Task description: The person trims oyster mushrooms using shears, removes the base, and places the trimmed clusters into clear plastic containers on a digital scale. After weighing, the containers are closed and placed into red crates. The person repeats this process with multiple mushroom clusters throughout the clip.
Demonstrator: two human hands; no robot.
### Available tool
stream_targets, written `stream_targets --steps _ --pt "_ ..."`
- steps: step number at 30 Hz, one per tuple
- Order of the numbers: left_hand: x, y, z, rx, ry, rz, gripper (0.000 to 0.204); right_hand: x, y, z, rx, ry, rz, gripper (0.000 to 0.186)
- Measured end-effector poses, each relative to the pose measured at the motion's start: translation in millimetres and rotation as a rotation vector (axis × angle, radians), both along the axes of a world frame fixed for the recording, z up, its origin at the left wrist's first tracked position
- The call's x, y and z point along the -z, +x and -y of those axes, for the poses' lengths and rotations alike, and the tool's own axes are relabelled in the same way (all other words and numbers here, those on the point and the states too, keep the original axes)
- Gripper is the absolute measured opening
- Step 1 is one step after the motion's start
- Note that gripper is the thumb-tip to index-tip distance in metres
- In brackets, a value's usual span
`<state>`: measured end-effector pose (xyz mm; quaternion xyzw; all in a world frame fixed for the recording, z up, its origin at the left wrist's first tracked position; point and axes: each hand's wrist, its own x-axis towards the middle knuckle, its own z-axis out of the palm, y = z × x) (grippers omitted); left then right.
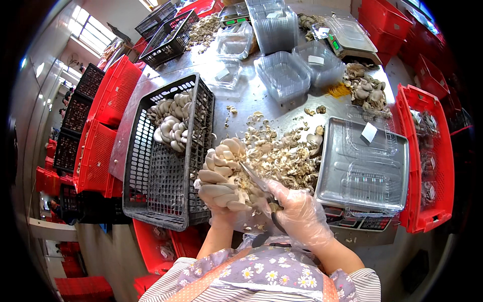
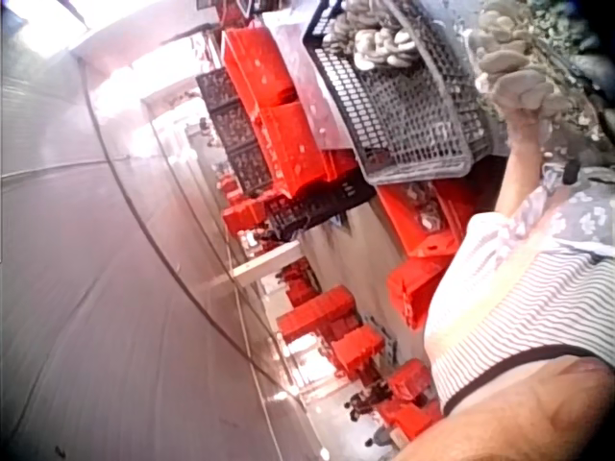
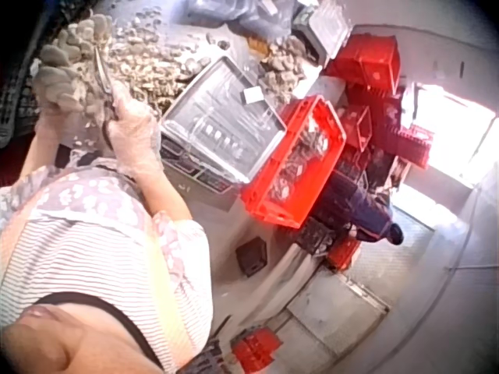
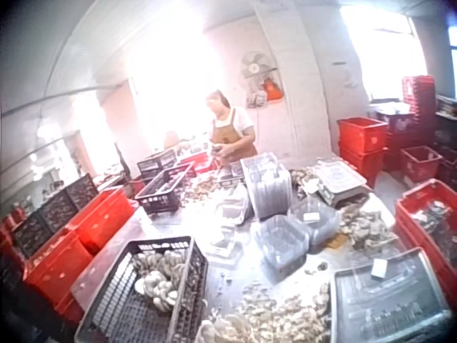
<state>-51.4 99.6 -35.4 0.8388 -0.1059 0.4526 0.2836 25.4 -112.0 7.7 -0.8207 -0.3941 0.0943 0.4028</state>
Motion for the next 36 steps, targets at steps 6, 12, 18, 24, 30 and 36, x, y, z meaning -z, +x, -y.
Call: stream_targets --steps 6,12,18,24,30,36 --pt "26 14 12 -0.285 -0.400 0.141 0.030 3 -1 14 0.152 0.149 -0.911 0.034" --pt "67 -1 -15 -0.525 -0.413 -0.110 0.028 43 1 16 0.118 -0.341 -0.022 0.049" --pt "23 12 -2 -0.135 -0.604 0.060 0.026 69 16 -2 0.117 -0.131 0.249 0.040" --pt "-8 17 11 0.248 -0.540 0.006 0.022 0 31 -39 0.054 0.217 -0.784 0.038" --pt "-9 21 24 0.367 -0.618 0.134 0.044 10 35 -18 -0.183 -0.007 -0.396 0.017" --pt "5 2 24 0.338 -1.069 -0.072 0.048 -17 31 -2 -0.171 0.103 -0.115 0.034"
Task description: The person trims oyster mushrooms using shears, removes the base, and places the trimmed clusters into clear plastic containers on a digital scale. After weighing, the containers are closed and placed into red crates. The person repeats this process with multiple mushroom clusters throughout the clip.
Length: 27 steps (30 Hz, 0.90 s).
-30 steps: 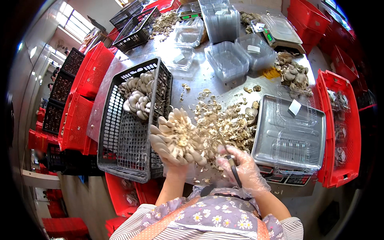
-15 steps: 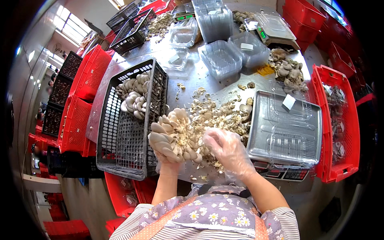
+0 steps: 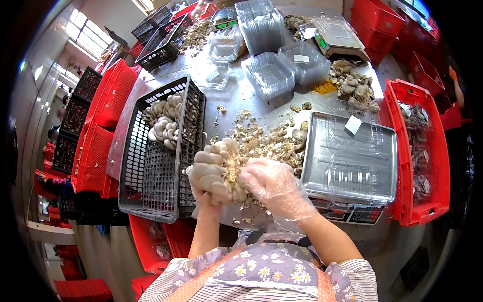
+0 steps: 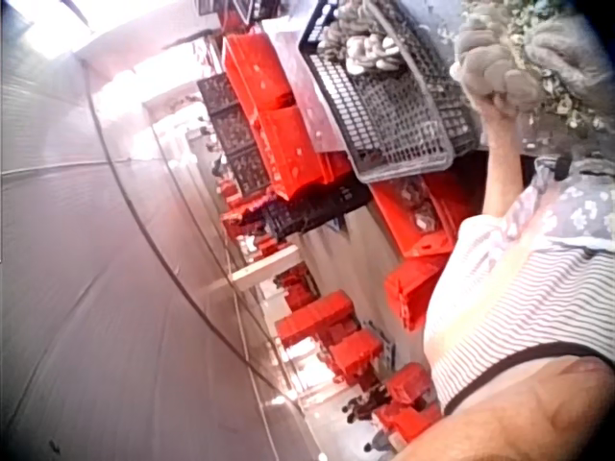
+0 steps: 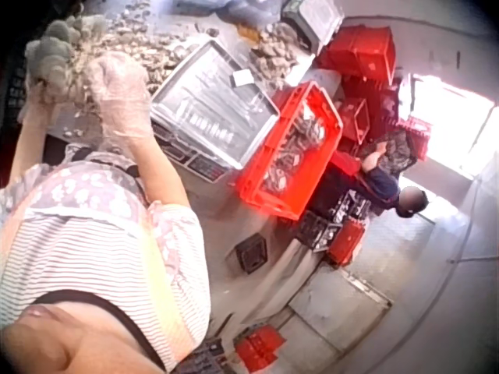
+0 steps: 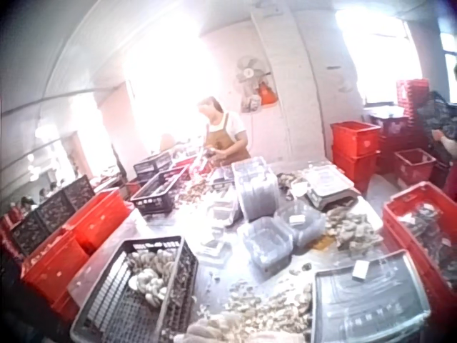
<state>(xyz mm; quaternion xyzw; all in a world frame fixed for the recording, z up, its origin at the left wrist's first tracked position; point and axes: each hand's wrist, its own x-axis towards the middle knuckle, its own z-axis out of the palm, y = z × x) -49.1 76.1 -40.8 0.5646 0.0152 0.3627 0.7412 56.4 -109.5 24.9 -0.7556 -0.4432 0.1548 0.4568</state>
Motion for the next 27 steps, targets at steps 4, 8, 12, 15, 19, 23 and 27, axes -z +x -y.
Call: stream_targets --steps 4,8,12,15,19,23,27 --pt "-19 4 28 -0.035 -0.409 -0.282 0.073 10 -14 0 -0.037 0.367 -0.642 0.077" --pt "-44 19 57 -0.028 -0.194 -0.281 0.095 10 -3 14 0.147 0.567 -0.966 0.082" --pt "-90 17 88 0.146 -0.237 -0.383 0.107 -16 20 44 0.095 0.718 -1.100 0.060" --pt "-101 21 104 0.338 -0.244 -0.437 0.101 -8 47 92 0.095 0.627 -1.135 0.050" --pt "-109 41 137 0.500 -0.356 -0.509 0.096 -9 87 138 0.336 0.469 -1.244 0.057" --pt "-108 53 167 0.642 -0.493 -0.519 0.089 -13 123 174 0.214 0.448 -1.369 0.070" --pt "-108 63 201 0.712 -0.585 -0.481 0.090 -9 139 199 0.268 0.337 -1.400 0.067"
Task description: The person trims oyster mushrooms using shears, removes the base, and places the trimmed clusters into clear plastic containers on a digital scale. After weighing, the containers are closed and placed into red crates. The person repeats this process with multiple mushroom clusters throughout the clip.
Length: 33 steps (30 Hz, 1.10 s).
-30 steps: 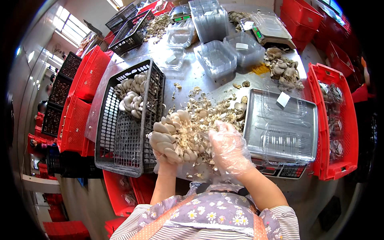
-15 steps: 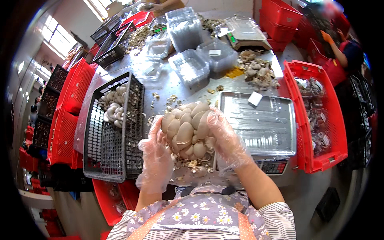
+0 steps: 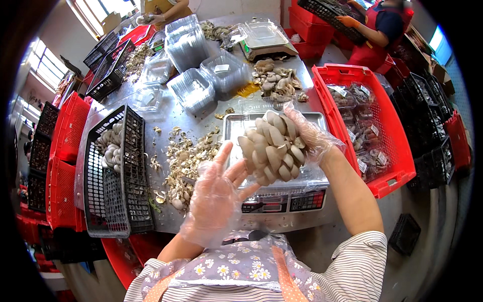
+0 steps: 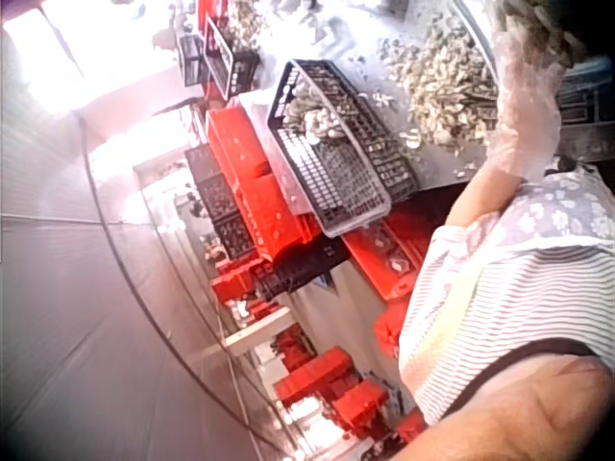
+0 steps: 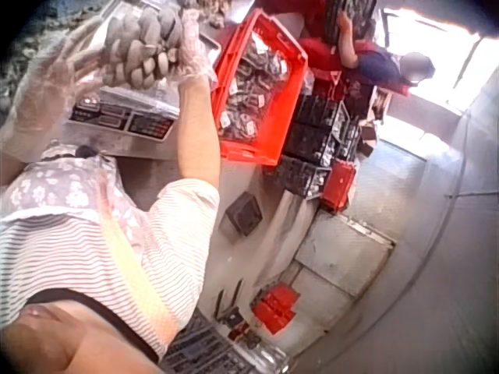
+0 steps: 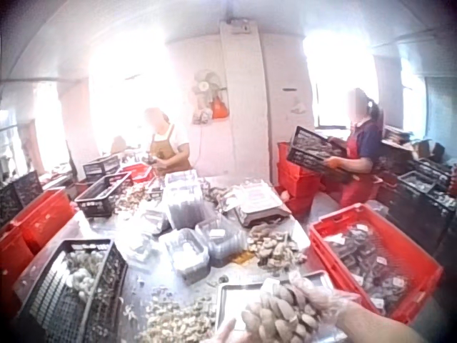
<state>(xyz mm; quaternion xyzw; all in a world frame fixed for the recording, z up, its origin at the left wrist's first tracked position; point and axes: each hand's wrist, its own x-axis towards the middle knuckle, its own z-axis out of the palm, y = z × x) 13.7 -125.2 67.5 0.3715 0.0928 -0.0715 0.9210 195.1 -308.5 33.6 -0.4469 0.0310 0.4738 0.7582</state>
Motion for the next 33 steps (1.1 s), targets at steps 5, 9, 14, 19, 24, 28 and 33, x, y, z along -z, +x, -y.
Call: stream_targets --steps 5,9,14,19,24,28,33 --pt "16 -19 22 0.021 -0.140 -0.041 0.088 22 -3 19 -0.038 -0.075 -0.065 0.058" --pt "38 -34 22 0.022 -0.260 -0.054 0.085 32 -5 13 -0.132 -0.208 -0.042 0.056" --pt "55 -29 20 -0.010 -0.311 -0.165 0.079 52 9 9 -0.338 -0.590 0.393 0.052" --pt "61 -38 11 -0.027 -0.164 -0.223 0.082 -14 1 8 -0.651 -0.980 1.075 0.059" --pt "52 -50 -12 -0.106 0.076 -0.256 0.069 -48 -17 17 -0.627 -1.262 1.336 0.054" --pt "65 -60 -47 -0.333 0.162 -0.177 0.046 -31 -21 38 -0.338 -1.091 1.399 0.051" --pt "67 -72 -79 -0.502 0.337 -0.091 0.042 -31 -24 58 -0.230 -0.972 0.933 0.054"
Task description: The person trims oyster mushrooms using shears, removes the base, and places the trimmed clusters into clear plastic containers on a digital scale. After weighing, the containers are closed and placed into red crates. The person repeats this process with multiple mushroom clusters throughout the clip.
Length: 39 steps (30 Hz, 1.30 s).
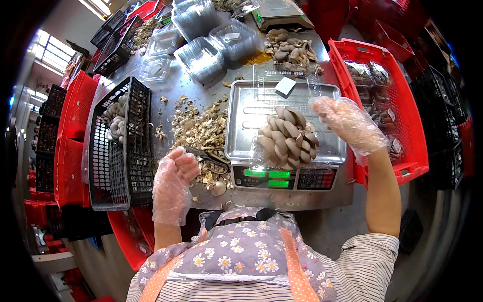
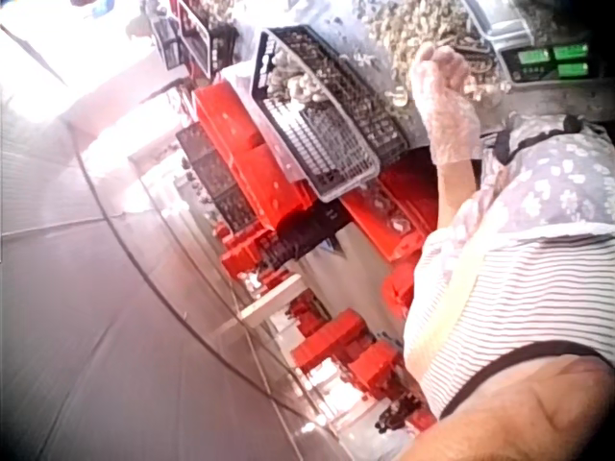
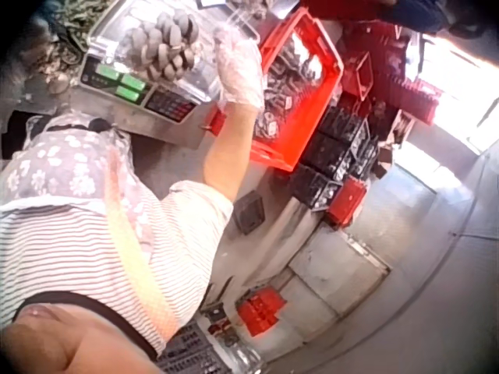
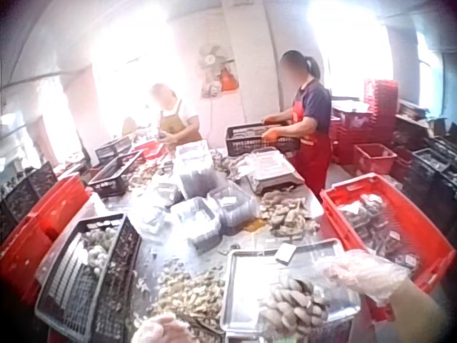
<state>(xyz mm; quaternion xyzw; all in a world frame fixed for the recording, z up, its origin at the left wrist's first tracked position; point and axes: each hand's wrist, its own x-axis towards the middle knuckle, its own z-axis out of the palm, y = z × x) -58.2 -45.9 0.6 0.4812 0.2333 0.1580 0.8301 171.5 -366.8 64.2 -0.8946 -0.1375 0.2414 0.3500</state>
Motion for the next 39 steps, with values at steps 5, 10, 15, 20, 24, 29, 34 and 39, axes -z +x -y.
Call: stream_targets --steps 5,10,15,20,24,29,34,39 --pt "0 3 -3 0.021 0.069 -0.027 0.039 14 -8 16 0.137 0.197 -0.070 0.049" --pt "4 8 3 0.115 0.094 -0.080 0.037 29 -20 23 0.143 0.384 -0.023 0.048" --pt "9 15 3 0.164 0.123 -0.138 0.039 44 -22 32 0.218 0.459 0.020 0.049" --pt "14 22 12 0.217 0.121 -0.195 0.040 51 -21 23 0.197 0.499 0.039 0.048" --pt "24 27 27 0.436 0.080 -0.255 0.038 55 -17 16 0.127 0.317 0.152 0.048" --pt "34 41 56 0.627 0.134 -0.336 0.043 32 -16 -11 0.008 -0.086 0.208 0.055" --pt "38 54 60 0.655 0.096 -0.342 0.046 33 -2 -20 -0.091 -0.077 0.124 0.055" --pt "36 59 52 0.428 0.039 -0.300 0.038 38 3 -31 -0.017 -0.045 0.032 0.067"
